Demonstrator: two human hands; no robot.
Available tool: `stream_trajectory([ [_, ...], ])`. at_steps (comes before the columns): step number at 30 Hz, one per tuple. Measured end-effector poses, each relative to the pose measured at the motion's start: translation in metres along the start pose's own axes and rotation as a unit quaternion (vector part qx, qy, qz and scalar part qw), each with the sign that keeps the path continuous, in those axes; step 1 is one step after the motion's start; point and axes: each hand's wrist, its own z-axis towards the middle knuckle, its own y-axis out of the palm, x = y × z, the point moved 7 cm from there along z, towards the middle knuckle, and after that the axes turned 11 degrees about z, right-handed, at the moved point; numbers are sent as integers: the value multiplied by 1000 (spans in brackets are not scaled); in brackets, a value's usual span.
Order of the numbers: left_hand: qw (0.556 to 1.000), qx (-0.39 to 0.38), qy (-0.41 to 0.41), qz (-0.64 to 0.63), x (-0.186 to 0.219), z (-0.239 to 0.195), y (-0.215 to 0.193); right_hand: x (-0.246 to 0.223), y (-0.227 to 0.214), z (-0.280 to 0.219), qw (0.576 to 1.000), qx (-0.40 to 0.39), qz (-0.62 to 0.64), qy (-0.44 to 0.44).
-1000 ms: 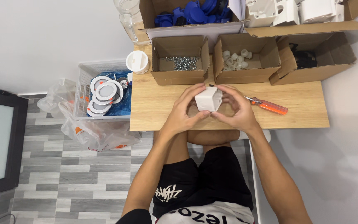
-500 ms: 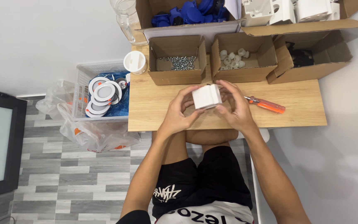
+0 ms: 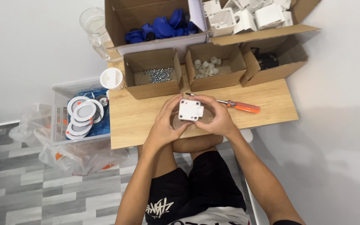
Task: The person sits on the floor and uses a screwdriver to tighten screws on a white electrical box with a blue cover. They then pick up a blue plastic component, inspect it, and place it into a cardboard box. The person picks up another white box, attaches the blue cover, and uses the screwdriver to secure it.
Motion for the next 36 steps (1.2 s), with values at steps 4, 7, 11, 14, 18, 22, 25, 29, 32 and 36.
stream_trajectory([
  [4, 997, 34, 39, 60, 6, -1, -1, -23, 3, 8, 992, -22, -101, -75],
  [7, 993, 62, 50, 86, 2, -6, -3, -25, 1, 11, 984, -11, -147, -103],
  [11, 991, 59, 40, 116, 4, -5, -6, -33, -14, 28, 980, -9, -175, -95],
  [14, 990, 57, 24, 123, 3, -8, -7, -73, -40, 64, 976, 30, -172, -129],
  [18, 991, 36, 67, 113, 2, -10, -6, -118, -81, 130, 967, 72, -179, -165],
  [22, 989, 18, 46, 137, -4, -12, -4, -126, -104, 202, 948, 84, -270, -146],
  [25, 990, 8, 33, 134, -5, -12, -4, -97, -115, 231, 946, 65, -314, -39],
  [29, 991, -5, 23, 129, -6, -10, -4, -109, -102, 211, 931, 61, -348, -93],
  [32, 991, -5, 25, 131, -9, -11, 0, -141, -63, 165, 930, 66, -323, -162],
  [36, 989, -6, 5, 146, -23, -12, 5, -139, -11, 92, 909, 71, -329, -247],
])
